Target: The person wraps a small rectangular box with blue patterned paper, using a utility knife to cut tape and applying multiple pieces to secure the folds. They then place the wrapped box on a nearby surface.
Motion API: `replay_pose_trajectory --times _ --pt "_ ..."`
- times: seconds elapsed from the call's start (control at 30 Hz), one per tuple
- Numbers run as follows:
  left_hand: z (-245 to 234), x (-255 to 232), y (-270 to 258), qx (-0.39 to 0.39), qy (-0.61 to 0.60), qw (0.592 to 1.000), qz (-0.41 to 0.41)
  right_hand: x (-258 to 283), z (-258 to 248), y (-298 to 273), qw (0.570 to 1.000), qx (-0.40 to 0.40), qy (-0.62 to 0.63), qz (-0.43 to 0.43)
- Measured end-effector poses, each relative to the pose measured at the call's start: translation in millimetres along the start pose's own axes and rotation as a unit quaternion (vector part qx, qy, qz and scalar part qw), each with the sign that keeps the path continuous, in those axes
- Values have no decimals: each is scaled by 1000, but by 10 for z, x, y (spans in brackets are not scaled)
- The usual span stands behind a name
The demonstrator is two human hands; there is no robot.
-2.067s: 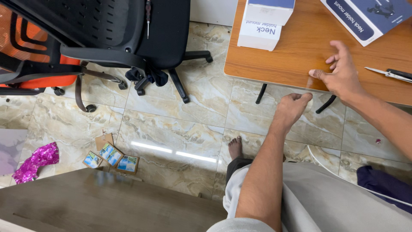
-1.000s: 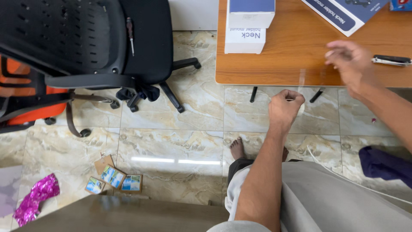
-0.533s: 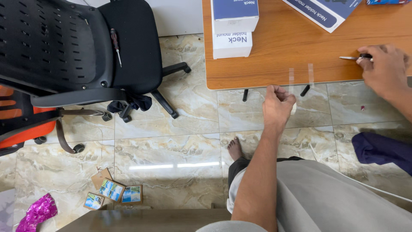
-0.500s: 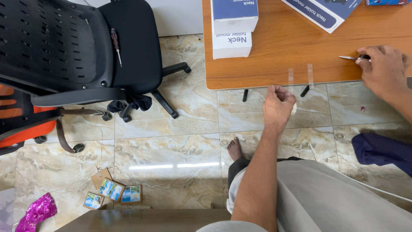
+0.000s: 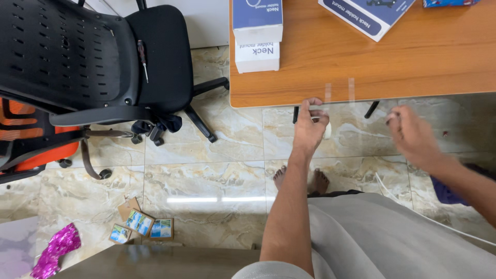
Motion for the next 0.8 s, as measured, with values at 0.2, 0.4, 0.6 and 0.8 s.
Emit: replay_pose_trajectory --times 0.2,0.4,0.6,0.8 --pt "-17 18 29 19 19 999 -19 303 178 -82 961 219 69 155" --pt "-62 116 128 72 13 996 48 545 257 255 981 188 40 -5" --pt "-149 100 81 44 18 992 114 871 328 416 985 157 16 76" --pt "-238 -118 43 67 11 997 -37 1046 403 480 993 109 -39 1"
Point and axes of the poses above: each hand's wrist, its own y-axis towards the middle knuckle, its own z-axis out of the palm, x = y × z, the point moved 1 cm from there along y, towards the middle knuckle, and after that the axes turned 7 degrees about z, right-handed, at the moved point
